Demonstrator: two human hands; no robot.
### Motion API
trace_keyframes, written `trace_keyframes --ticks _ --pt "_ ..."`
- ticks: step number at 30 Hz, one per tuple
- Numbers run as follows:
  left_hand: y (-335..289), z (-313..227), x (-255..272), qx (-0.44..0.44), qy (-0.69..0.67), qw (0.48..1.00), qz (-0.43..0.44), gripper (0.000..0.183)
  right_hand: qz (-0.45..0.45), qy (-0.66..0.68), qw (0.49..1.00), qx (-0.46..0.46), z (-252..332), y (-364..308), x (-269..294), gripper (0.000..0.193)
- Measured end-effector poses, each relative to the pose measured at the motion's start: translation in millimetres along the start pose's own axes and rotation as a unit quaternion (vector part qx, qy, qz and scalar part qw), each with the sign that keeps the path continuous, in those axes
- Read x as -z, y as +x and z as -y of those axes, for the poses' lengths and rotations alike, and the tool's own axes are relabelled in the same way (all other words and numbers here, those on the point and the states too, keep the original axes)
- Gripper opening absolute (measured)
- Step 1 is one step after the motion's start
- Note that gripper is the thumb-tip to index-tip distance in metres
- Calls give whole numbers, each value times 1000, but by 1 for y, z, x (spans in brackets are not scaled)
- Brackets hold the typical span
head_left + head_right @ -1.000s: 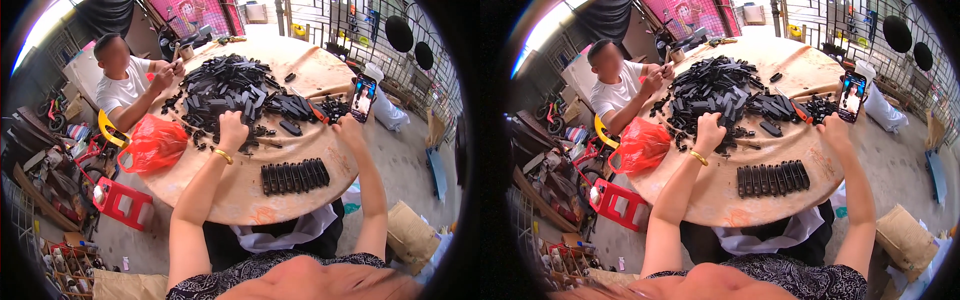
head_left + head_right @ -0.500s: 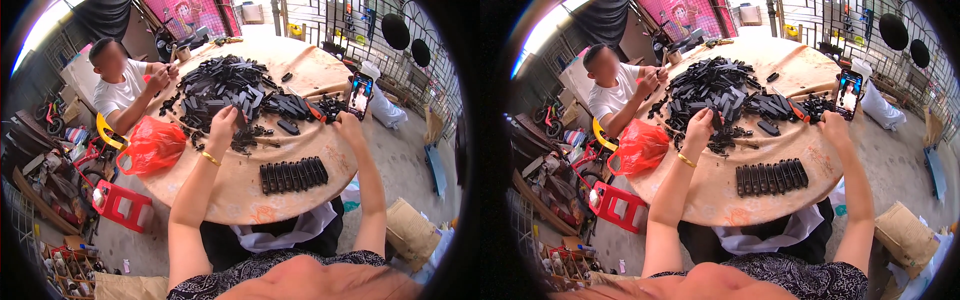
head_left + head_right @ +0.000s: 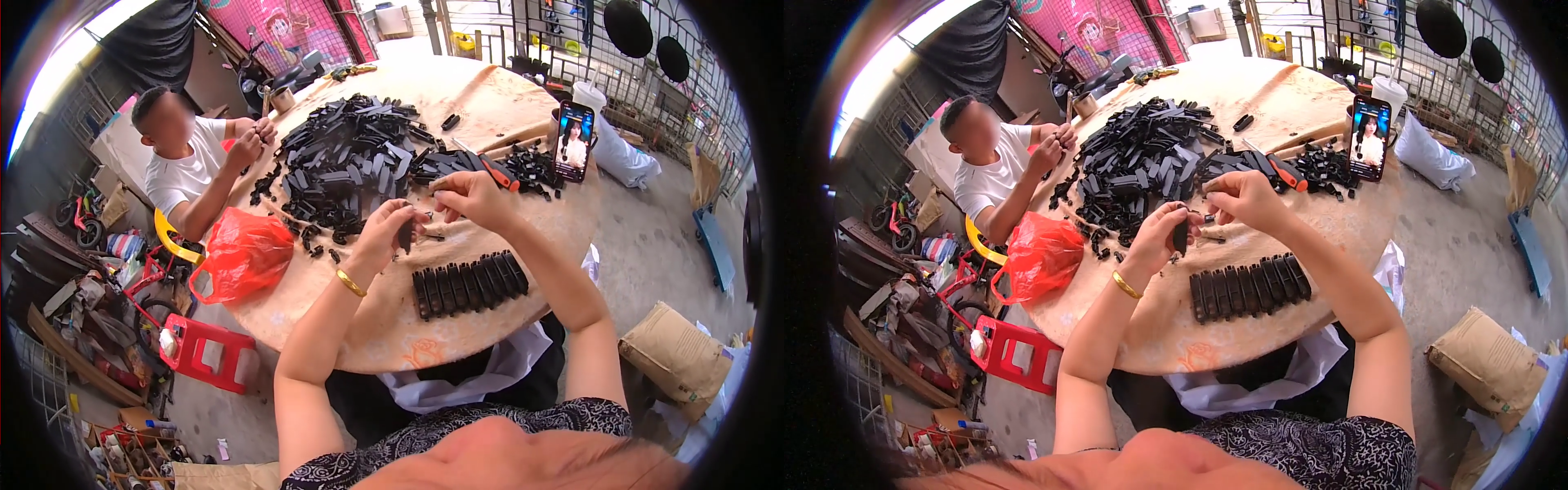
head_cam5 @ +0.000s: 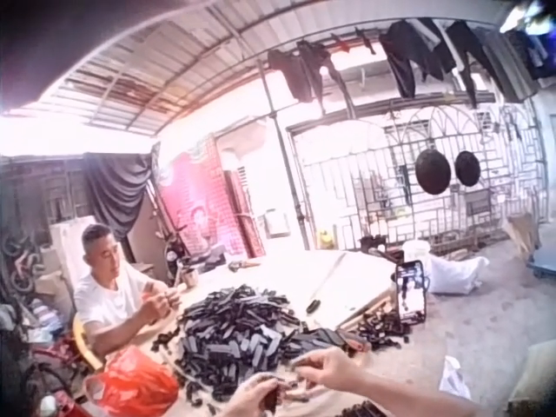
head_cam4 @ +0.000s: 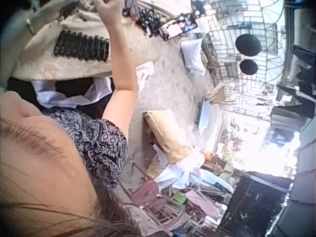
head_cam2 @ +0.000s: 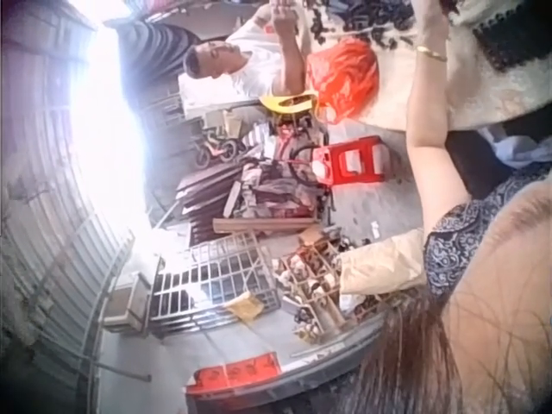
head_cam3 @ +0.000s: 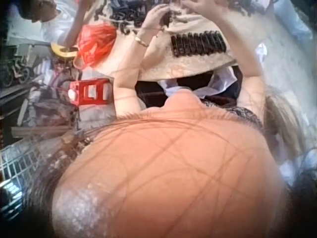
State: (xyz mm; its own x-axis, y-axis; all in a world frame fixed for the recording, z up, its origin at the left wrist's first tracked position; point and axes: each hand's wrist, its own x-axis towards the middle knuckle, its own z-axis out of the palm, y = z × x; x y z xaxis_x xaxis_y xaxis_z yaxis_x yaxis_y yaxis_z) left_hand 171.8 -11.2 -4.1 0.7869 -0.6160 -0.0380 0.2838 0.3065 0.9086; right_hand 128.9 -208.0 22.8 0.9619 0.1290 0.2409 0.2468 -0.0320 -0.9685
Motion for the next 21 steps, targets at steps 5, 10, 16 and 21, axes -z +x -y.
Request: trace_keyframes --ticks 5,10,16,21 --pt "-8 3 -10 -19 -5 999 27 19 -44 -49 994 92 0 -11 -24 13" --pt "-4 14 -18 -45 -25 998 -25 25 -67 -116 978 158 -10 -10 -27 14" --pt "-13 12 -32 7 -119 991 -61 26 -74 -220 944 236 -9 -15 -22 11" --pt "-10 18 -22 -13 -123 992 -12 23 -102 -327 887 311 -12 -17 -20 9"
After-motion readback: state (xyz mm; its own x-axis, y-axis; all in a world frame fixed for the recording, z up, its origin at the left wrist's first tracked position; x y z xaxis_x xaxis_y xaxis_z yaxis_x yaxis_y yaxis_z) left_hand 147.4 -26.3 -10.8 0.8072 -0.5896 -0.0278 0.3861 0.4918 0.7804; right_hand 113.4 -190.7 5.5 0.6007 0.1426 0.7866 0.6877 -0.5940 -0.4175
